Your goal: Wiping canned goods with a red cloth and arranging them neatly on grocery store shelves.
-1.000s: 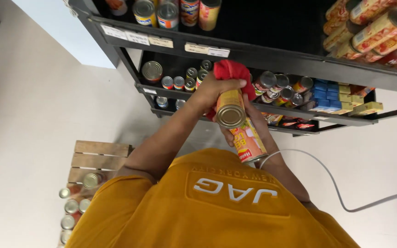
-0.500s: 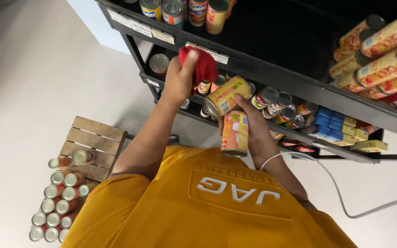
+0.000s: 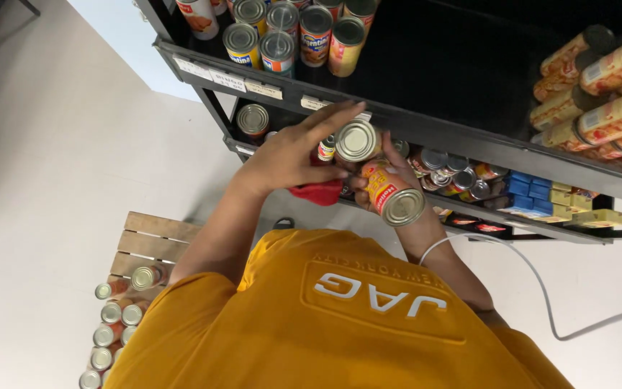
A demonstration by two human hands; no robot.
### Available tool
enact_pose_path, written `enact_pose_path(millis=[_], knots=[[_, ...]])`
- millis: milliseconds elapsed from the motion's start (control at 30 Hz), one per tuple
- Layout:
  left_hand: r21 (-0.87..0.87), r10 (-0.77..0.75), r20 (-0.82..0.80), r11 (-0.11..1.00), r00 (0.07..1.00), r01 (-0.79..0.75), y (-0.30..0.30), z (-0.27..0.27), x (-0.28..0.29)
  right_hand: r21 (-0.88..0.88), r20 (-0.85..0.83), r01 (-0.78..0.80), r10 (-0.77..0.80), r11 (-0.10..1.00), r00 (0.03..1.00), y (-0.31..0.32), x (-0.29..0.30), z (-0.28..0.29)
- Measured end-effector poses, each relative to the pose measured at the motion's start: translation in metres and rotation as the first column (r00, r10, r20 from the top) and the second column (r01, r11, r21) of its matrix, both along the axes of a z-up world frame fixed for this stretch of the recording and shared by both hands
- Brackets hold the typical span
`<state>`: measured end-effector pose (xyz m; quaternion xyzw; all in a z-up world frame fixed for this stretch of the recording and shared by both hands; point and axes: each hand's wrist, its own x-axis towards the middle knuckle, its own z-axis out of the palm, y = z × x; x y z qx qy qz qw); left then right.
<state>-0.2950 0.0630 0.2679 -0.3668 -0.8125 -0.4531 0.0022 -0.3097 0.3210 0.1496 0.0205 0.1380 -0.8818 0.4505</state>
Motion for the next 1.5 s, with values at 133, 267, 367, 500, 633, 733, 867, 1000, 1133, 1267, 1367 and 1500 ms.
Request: enact_pose_path(millis=[133,267,367,500,633,733,867,1000,1133,1267,1367,1500], knots=[[-0.058,-0.025,-0.086,0.998,0.996,0.020,0.002,0.006,-0.021,0.104,0.075,0.022,-0.030,0.994,0.997,-0.014,-0.010,-0.008],[-0.076,0.113,-0.200,0.988,0.973,-0.131,-0.006,-0.021,-0.048,0.068,0.083,0.054,-0.060,0.996,0.995,-0.012,-0.020,-0.032],[0.055,0.174,-0.133,0.984,0.976,-0.168,-0.013,-0.019,-0.069,0.233,-0.024,0.189,-0.189,0.954,0.982,-0.022,-0.005,0.012],[0.091,0.186,-0.137,0.980,0.973,-0.175,-0.014,0.004,-0.086,0.160,-0.041,0.304,-0.301,0.939,0.953,-0.025,0.000,0.011],[0.029,0.264,-0.268,0.963,0.927,-0.266,0.000,-0.005,-0.107,-0.078,0.255,0.337,-0.308,0.938,0.917,-0.026,0.000,-0.003],[-0.052,0.259,-0.292,0.957,0.921,-0.286,0.006,-0.011,-0.119,0.004,0.327,0.447,-0.423,0.895,0.845,-0.029,0.009,0.005],[-0.170,0.183,-0.308,0.955,0.934,-0.244,0.013,-0.024,-0.127,0.118,0.290,0.493,-0.505,0.862,0.813,-0.026,0.018,0.005],[-0.194,0.190,-0.345,0.944,0.919,-0.268,0.016,-0.033,-0.129,-0.030,0.251,0.449,-0.428,0.893,0.868,-0.028,0.017,-0.002],[0.202,0.322,-0.182,0.937,0.929,-0.285,0.017,-0.015,-0.109,0.086,0.176,0.439,-0.448,0.894,0.877,-0.026,0.008,-0.009],[0.817,0.361,0.071,0.513,0.930,-0.262,0.027,0.006,-0.071,0.306,-0.003,0.581,-0.610,0.754,0.793,-0.028,0.006,-0.002],[0.867,-0.199,0.082,0.497,0.976,0.029,0.066,-0.022,-0.045,0.634,0.007,0.620,-0.805,0.462,0.593,-0.065,0.009,0.078],[0.086,0.181,-0.586,0.983,0.790,-0.162,0.093,-0.043,-0.023,0.659,-0.148,0.644,-0.773,0.388,0.617,-0.051,0.004,0.066]])
